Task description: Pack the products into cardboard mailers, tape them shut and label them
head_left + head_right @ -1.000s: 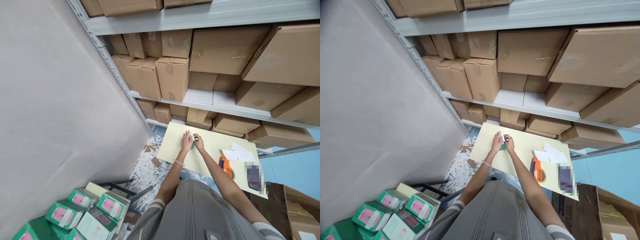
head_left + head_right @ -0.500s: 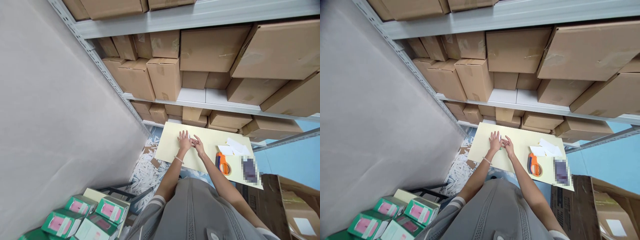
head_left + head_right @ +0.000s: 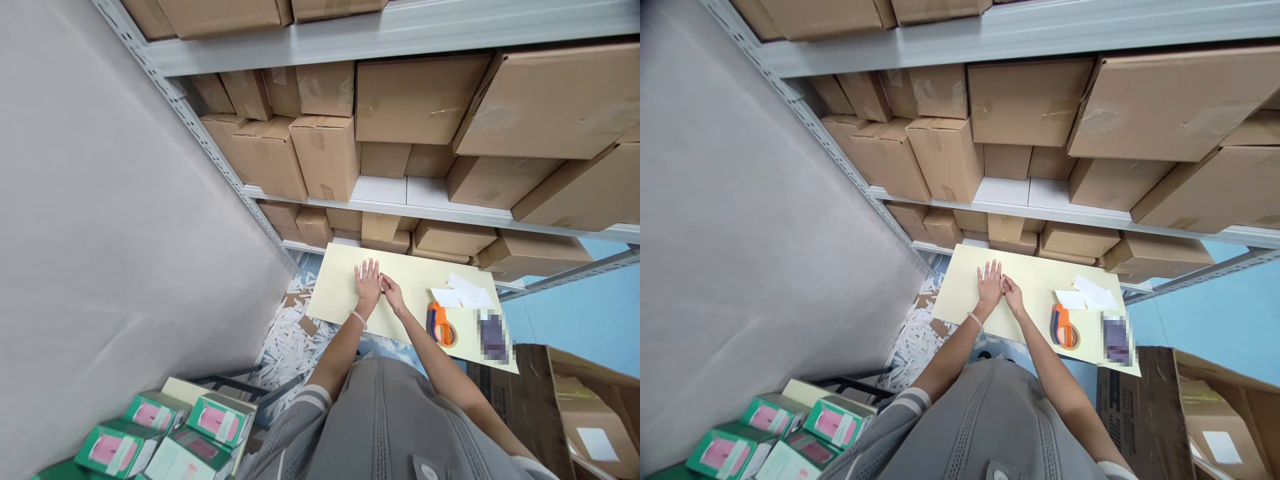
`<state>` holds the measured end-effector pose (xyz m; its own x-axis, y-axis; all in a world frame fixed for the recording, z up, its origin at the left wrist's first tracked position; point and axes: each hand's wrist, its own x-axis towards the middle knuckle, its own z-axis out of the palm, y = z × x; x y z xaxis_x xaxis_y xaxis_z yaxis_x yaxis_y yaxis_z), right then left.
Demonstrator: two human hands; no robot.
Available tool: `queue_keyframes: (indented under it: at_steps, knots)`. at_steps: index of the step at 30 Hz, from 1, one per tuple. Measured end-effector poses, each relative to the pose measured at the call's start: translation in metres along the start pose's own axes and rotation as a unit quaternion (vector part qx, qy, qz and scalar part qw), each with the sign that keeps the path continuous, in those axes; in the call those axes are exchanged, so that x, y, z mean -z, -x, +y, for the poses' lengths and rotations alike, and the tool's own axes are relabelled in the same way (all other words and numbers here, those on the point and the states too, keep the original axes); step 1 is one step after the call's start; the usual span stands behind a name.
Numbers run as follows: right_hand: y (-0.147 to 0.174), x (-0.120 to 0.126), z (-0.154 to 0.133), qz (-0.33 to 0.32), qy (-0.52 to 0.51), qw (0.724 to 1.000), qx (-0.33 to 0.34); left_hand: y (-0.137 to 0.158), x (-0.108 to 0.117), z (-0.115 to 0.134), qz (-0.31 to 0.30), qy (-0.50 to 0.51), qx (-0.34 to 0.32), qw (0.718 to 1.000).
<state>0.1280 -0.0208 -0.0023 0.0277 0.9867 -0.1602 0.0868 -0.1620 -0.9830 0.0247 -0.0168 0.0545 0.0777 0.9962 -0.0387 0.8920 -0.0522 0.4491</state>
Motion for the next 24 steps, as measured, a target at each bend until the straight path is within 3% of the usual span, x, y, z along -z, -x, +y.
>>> queue_keyframes:
  at_steps: [10,14,16,19,21,24]
  knots:
    - [-0.003,-0.003,0.006,0.002,0.016,1.000,0.017,-0.003,0.001,-0.009,-0.023,0.057,-0.010,0.998]
    - [-0.005,-0.017,0.008,0.011,0.033,0.999,0.009,-0.002,0.004,-0.023,-0.007,0.146,0.044,0.988]
    - [-0.008,-0.023,0.007,0.014,0.049,0.999,0.001,0.002,0.001,-0.029,0.010,0.225,0.114,0.968]
    - [-0.016,-0.031,0.005,0.015,0.077,0.997,-0.008,0.007,-0.009,-0.037,0.009,0.355,0.205,0.912]
    - [-0.022,-0.035,0.002,0.013,0.094,0.995,-0.009,0.008,-0.015,-0.042,0.005,0.400,0.223,0.889]
    - [-0.032,-0.044,-0.006,0.011,0.125,0.992,-0.013,0.003,-0.014,-0.051,0.022,0.422,0.227,0.877]
